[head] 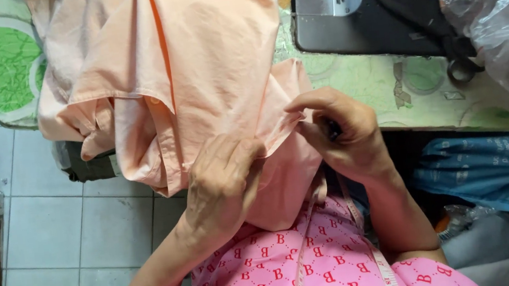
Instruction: A person uses a seam ripper or needle to carefully remove stitches from a pink shirt at a sewing station.
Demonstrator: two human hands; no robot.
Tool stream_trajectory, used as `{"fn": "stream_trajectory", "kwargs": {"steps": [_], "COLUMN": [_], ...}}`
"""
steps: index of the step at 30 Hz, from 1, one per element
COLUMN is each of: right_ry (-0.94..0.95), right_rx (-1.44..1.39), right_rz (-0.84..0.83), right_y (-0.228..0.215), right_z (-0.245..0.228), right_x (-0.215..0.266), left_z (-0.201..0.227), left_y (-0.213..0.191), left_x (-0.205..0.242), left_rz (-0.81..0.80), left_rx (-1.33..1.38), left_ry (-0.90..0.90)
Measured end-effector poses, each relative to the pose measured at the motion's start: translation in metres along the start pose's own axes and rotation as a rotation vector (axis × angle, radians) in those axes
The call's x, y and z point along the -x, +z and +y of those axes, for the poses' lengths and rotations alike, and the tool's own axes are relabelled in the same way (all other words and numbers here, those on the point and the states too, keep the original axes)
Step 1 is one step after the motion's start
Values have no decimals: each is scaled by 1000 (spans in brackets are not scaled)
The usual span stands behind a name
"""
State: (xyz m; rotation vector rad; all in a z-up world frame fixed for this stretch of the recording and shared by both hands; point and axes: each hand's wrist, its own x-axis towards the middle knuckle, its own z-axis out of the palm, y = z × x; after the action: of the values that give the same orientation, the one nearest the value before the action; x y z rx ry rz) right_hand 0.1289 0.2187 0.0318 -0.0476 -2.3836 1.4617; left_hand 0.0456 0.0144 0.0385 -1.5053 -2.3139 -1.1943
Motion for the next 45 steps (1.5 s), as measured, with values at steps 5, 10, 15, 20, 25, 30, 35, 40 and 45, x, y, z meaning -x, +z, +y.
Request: {"fn": "stream_trajectory", "kwargs": {"steps": [5,10,15,20,25,30,35,40,45], "right_ry": [-202,-143,-304,-320,-272,-158,-288,-274,-173], "right_rx": [214,144,66,-23,-96,-74,109,304,234], "right_rz": [-86,-83,-106,58,107,320,449,285,41], "right_y": [-7,-7,13,-3,-19,-20,-19,-14,-8], "right_z": [2,16,34,2,-21,0,-4,24,44], "right_x": [-17,-23,-35,-36,-22,-9,7,25,24], "left_z": [0,-6,-7,-14,-30,-45,-51,-62,-113], "left_y": [-15,-28,1,10,-4,-35,-54,-42,-13], "left_x": [26,64,77,37,17,-9,-86,-79,-46], "left_rz": [16,27,184,275,207,145,343,381,-33], "left_rx": [-118,-280,-614,-717,-570,-891,-1007,-870,-651], "left_ry": [-54,-210,-273,-140,-120,80,464,451,154]}}
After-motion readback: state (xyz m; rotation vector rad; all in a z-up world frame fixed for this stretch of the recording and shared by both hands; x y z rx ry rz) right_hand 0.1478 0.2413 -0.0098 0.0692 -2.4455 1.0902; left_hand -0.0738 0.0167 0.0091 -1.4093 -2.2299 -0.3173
